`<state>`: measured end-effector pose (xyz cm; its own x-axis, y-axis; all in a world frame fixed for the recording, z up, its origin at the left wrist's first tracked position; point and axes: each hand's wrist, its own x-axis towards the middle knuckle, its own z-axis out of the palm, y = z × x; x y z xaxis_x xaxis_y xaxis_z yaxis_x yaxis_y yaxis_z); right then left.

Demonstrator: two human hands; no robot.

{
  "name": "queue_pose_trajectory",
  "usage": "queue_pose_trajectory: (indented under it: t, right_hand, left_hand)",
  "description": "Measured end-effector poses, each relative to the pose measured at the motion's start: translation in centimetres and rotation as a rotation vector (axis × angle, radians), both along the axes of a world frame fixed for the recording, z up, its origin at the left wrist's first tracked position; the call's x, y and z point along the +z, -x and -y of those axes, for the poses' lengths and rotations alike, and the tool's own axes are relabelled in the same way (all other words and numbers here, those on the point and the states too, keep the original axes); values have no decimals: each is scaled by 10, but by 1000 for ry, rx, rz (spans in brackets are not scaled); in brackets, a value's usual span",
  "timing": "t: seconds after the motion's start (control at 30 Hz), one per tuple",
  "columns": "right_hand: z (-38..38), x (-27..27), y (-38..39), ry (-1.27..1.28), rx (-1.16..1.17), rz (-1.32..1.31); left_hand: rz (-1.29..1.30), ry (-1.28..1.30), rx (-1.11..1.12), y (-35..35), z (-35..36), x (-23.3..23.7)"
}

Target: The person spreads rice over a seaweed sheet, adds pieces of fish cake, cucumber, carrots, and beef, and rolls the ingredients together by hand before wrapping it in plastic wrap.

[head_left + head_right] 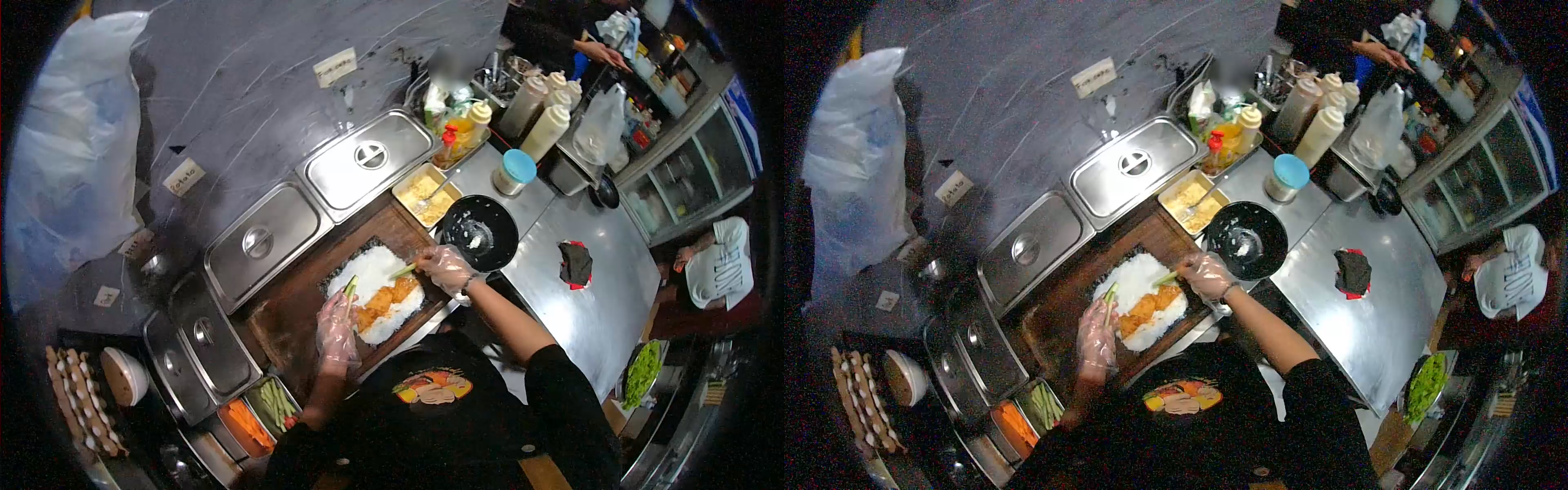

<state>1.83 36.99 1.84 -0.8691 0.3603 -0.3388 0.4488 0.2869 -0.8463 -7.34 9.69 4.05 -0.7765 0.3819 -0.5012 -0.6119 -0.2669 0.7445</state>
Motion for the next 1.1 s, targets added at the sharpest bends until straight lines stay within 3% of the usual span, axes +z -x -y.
queue_pose_trajectory:
  t: [0.17,0.27,0.37,0.43,0.53,0.6,0.63,0.7,0.73,0.8,0.9,0.97,1.03,1.1]
  right_hand:
    - [20,0,29,-130,172,28]
    - [26,12,38,-359,240,141]
    - [28,22,40,-485,334,14]
    - [29,21,39,-525,339,-72]
    - [32,29,41,-499,342,70]
    - [35,26,35,-663,305,-45]
    - [35,40,33,-616,374,-130]
    - [48,39,30,-40,109,-211]
    - [50,44,33,-43,108,-214]
    - [54,51,30,259,248,-186]
    - [54,40,27,417,164,-33]
    - [51,31,21,475,-42,5]
    - [43,24,10,291,-129,-75]
    - [31,-4,-3,251,-230,-92]
  left_hand:
    - [6,-43,16,9,10,-8]
    - [37,-121,-15,14,19,-16]
    - [55,-210,-81,18,21,-30]
    - [51,-237,-114,18,20,-31]
    - [39,-181,-169,16,14,-25]
    - [36,-152,-203,13,8,-11]
    - [40,-118,-238,14,5,-6]
    - [48,-132,-342,23,6,-10]
    - [15,-114,-372,20,1,-4]
    - [19,-103,-416,16,-5,-6]
    - [-20,55,-481,17,-14,-8]
    - [-64,-14,-461,17,-12,-7]
    - [-334,99,-425,27,-5,-45]
    - [-361,162,-377,31,-4,-68]
